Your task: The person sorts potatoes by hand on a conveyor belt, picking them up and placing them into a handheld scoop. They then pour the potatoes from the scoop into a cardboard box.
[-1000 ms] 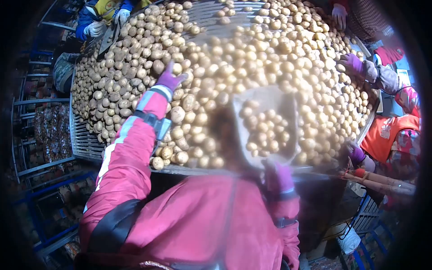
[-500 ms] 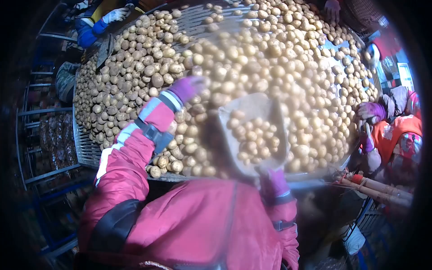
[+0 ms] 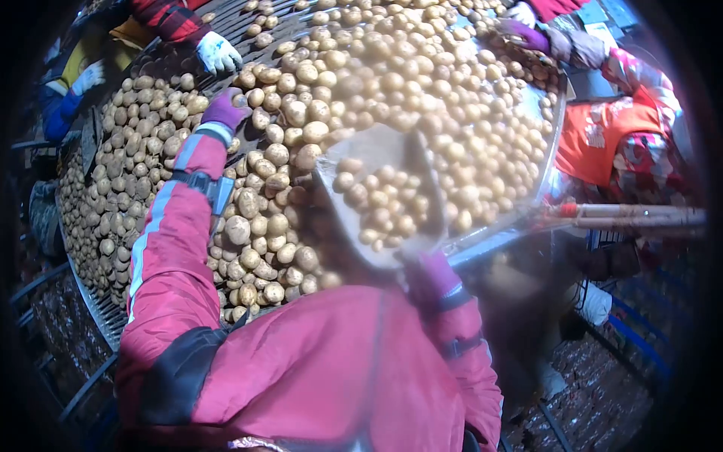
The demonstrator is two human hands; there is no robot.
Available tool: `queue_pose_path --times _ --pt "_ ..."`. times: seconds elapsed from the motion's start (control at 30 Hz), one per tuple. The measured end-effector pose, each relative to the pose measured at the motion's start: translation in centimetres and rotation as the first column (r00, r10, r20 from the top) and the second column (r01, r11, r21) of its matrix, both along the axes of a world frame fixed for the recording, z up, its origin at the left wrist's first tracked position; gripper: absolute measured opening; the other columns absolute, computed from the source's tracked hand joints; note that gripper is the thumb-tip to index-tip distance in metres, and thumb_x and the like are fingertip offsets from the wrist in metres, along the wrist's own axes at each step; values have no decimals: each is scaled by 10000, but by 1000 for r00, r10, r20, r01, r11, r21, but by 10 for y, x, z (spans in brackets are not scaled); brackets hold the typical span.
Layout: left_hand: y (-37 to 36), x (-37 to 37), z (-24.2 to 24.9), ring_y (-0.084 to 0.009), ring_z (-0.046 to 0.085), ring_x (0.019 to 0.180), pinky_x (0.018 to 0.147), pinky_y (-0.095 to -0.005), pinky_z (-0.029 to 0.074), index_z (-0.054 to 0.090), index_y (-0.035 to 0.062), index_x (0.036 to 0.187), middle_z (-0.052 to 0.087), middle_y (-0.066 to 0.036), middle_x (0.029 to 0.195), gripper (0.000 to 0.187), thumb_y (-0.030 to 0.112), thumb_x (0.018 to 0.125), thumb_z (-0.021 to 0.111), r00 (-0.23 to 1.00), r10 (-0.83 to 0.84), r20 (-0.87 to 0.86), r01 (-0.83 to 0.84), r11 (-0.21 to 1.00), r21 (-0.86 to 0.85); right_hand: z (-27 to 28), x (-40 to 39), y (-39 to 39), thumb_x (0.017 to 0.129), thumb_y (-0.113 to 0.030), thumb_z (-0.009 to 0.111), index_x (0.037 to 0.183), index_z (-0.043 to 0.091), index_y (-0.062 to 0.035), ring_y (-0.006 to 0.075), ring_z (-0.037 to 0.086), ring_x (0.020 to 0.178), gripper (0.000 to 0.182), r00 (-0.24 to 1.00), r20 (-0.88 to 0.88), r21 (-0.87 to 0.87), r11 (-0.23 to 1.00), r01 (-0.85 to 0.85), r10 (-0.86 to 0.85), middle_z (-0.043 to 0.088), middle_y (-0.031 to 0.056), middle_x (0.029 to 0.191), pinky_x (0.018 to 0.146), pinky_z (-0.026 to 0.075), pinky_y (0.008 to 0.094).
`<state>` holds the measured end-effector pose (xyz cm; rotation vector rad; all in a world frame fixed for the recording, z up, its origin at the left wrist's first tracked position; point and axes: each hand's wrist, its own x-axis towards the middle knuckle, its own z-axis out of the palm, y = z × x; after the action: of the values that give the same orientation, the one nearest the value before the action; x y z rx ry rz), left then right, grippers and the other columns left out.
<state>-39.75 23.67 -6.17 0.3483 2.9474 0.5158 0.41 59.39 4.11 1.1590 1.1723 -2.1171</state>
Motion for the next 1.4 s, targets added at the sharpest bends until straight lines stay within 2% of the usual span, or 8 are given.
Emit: queue_pose_path --times 0.23,0.47,0.53,0.57,0.97,1.13,1.27,1.4 --pt "40 101 82 -127 593 931 846 -270 493 597 62 1182 621 -30 1022 404 232 836 718 800 -183 571 -452 441 775 -28 19 16 979 -161 462 998 634 -32 163 582 549 216 571 -262 782 518 -346 778 595 53 678 468 454 287" --pt "94 206 96 -236 606 1034 888 -344 514 461 27 1370 591 -123 1180 543 257 899 601 537 -536 651 -701 144 698 -19 63 39 923 -101 536 910 605 -27 160 547 498 103 554 -529 781 624 21 643 579 74 723 418 424 288" --pt "125 226 99 -288 599 1051 864 -383 527 385 52 1423 544 -155 1257 610 251 894 612 457 -729 510 -681 81 728 -4 87 37 894 -116 570 913 602 -18 151 530 481 105 894 -430 215 976 -29 121 579 77 734 408 421 270" --pt "140 235 107 -303 594 1028 837 -393 535 341 76 1449 508 -173 1304 657 270 891 628 383 -718 582 -755 120 645 12 95 40 852 -156 605 903 600 -4 153 526 471 160 938 -258 -127 971 203 -230 590 91 756 398 421 249" --pt "324 338 90 -122 590 823 703 -259 541 436 138 1402 623 -58 1132 614 370 875 649 198 -592 781 -384 686 618 -39 299 87 909 -410 581 1020 651 -5 215 621 519 426 923 -64 5 924 382 -381 660 145 740 475 502 297" --pt "356 377 95 -90 524 763 672 -242 484 459 96 1381 626 -73 1073 586 441 916 547 165 -656 737 -108 730 675 -64 388 78 906 -390 581 1027 651 -29 214 651 625 388 685 -52 0 686 728 -727 661 155 758 529 532 316" --pt "363 390 89 -78 532 759 680 -231 465 420 68 1401 631 -57 1051 537 43 888 574 162 -616 771 -46 776 630 -86 446 87 902 -385 586 1026 652 -32 211 657 664 381 452 -122 49 449 892 -884 663 149 775 553 539 318" --pt "350 397 87 -55 501 684 573 -189 418 416 63 1405 632 -55 1026 484 255 967 492 163 -625 763 -48 768 639 -75 476 124 900 -381 589 1026 653 -31 210 657 672 377 435 -142 195 406 893 -889 664 145 783 561 539 319"
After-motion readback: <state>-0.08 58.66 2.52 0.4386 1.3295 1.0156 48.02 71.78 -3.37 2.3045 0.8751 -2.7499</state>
